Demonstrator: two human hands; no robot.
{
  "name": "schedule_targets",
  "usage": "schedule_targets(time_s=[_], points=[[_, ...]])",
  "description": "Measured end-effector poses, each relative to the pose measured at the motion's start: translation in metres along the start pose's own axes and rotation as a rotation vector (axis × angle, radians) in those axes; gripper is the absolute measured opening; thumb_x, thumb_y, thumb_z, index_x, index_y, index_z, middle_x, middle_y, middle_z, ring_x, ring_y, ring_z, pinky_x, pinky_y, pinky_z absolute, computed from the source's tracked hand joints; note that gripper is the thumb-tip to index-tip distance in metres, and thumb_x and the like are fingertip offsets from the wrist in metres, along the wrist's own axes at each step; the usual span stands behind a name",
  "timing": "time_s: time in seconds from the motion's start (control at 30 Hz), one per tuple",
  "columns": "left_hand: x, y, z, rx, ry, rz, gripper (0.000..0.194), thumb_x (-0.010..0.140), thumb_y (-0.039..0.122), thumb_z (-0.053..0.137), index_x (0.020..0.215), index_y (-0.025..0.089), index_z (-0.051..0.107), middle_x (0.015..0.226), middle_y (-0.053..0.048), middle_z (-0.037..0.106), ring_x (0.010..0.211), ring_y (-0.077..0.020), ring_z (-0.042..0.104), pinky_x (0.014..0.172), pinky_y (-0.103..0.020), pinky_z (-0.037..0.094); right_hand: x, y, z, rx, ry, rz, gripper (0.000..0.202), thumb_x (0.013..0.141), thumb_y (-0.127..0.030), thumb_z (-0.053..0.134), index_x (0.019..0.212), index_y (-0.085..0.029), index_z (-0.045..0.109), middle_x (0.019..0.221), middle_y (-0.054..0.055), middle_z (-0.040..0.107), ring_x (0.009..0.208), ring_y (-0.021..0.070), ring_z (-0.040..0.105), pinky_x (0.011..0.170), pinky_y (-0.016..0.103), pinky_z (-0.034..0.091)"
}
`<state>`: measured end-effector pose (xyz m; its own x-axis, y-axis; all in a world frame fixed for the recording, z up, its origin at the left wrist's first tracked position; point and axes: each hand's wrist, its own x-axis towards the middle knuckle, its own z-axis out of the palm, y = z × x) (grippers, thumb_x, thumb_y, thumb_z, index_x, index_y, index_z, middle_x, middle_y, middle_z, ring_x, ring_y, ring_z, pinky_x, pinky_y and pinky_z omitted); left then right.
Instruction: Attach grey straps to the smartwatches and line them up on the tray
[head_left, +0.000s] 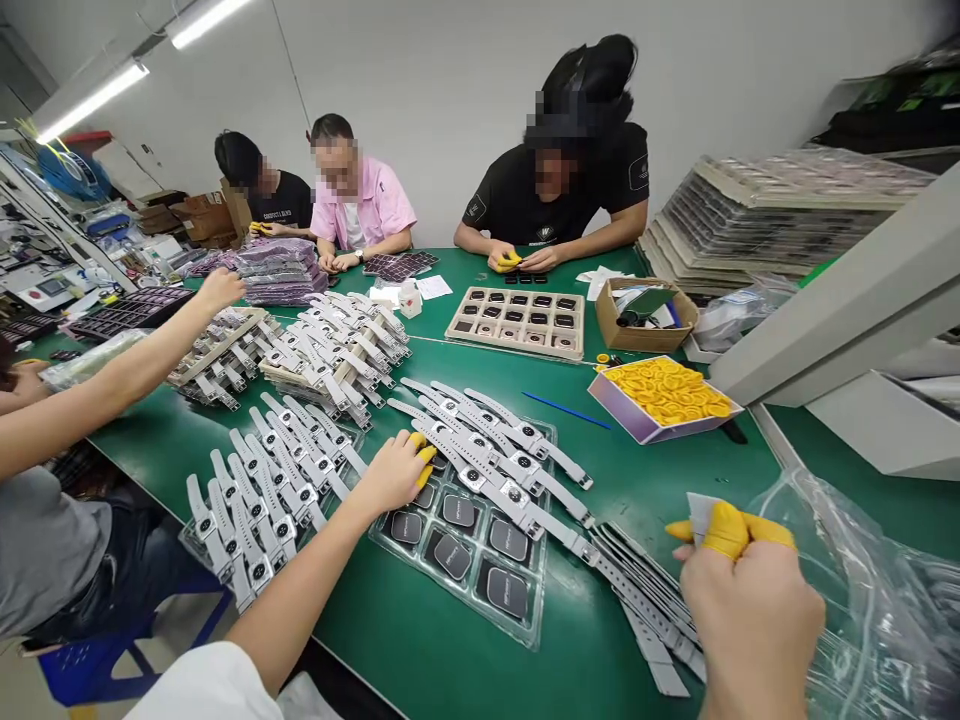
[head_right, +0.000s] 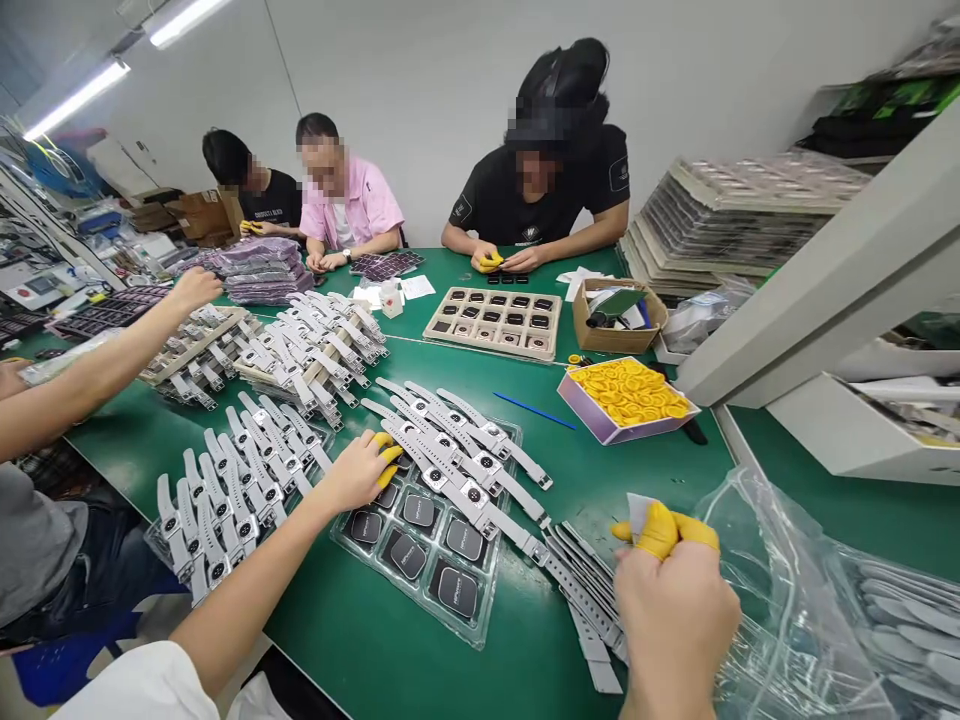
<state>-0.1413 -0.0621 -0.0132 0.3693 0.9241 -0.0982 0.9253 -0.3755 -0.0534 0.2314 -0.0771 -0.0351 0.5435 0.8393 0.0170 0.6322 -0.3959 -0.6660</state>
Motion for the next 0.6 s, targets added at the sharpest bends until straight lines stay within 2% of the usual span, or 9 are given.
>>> schedule_targets(time_s=[0.1, 0.2, 0.33, 0.43, 0.5, 0.6], points=[[0.007, -0.002, 0.005, -0.021, 0.025, 0.003, 0.041, 0.110, 0.036, 0.034, 0.127, 0.014, 0.064, 0.133, -0.018, 0.060, 0.117, -0.0317, 0.054, 0.095, -0.045, 0.048, -0.020, -0.026, 0.003, 0.232, 0.018, 0.073, 0.029, 0.096, -0.051, 0.046, 0.091, -0.025, 0.058, 0.077, 0.009, 0.070, 0.065, 0.0265, 0.058, 0.064, 0.040, 0.043], [0.015, -0.003, 0.004, -0.045, 0.016, -0.001, 0.034, 0.109, 0.033, 0.040, 0.119, 0.015, 0.066, 0.128, -0.017, 0.062, 0.116, -0.0309, 0.056, 0.097, -0.044, 0.047, -0.036, -0.041, 0.017, 0.442, -0.050, -0.004, 0.042, 0.095, -0.063, 0.051, 0.099, -0.022, 0.060, 0.079, 0.007, 0.070, 0.071, 0.0237, 0.061, 0.069, 0.037, 0.046], [0.015, -0.009, -0.012, -0.095, 0.003, -0.020, 0.014, 0.102, 0.022, 0.052, 0.106, 0.018, 0.065, 0.120, -0.014, 0.066, 0.114, -0.0289, 0.059, 0.094, -0.040, 0.048, -0.049, -0.051, 0.034, 0.620, -0.233, -0.018, 0.053, 0.086, -0.074, 0.061, 0.100, -0.022, 0.059, 0.078, 0.003, 0.067, 0.063, 0.0193, 0.056, 0.061, 0.033, 0.046], [0.009, -0.011, -0.030, -0.163, 0.007, -0.111, 0.015, 0.105, 0.026, 0.047, 0.102, 0.018, 0.060, 0.102, -0.013, 0.068, 0.099, -0.0277, 0.065, 0.083, -0.039, 0.052, -0.061, -0.060, 0.042, 0.832, -0.421, -0.008, 0.051, 0.086, -0.073, 0.064, 0.096, -0.024, 0.057, 0.076, 0.000, 0.065, 0.056, 0.0155, 0.052, 0.053, 0.030, 0.045], [0.008, -0.003, -0.035, -0.309, 0.022, -0.174, 0.019, 0.108, 0.029, 0.039, 0.111, 0.019, 0.054, 0.100, -0.011, 0.068, 0.087, -0.0234, 0.067, 0.075, -0.035, 0.053, -0.070, -0.068, 0.047, 0.978, -0.565, 0.017, 0.049, 0.085, -0.071, 0.068, 0.094, -0.024, 0.057, 0.071, -0.002, 0.061, 0.050, 0.0126, 0.046, 0.047, 0.027, 0.040], [0.014, 0.027, -0.026, -0.809, 0.028, -0.157, 0.017, 0.109, 0.026, 0.032, 0.120, 0.020, 0.044, 0.109, -0.009, 0.069, 0.085, -0.0168, 0.068, 0.075, -0.029, 0.055, -0.084, -0.077, 0.053, 1.119, -0.757, 0.109, 0.048, 0.082, -0.067, 0.075, 0.093, -0.023, 0.058, 0.065, -0.005, 0.057, 0.046, 0.0098, 0.041, 0.043, 0.023, 0.036]])
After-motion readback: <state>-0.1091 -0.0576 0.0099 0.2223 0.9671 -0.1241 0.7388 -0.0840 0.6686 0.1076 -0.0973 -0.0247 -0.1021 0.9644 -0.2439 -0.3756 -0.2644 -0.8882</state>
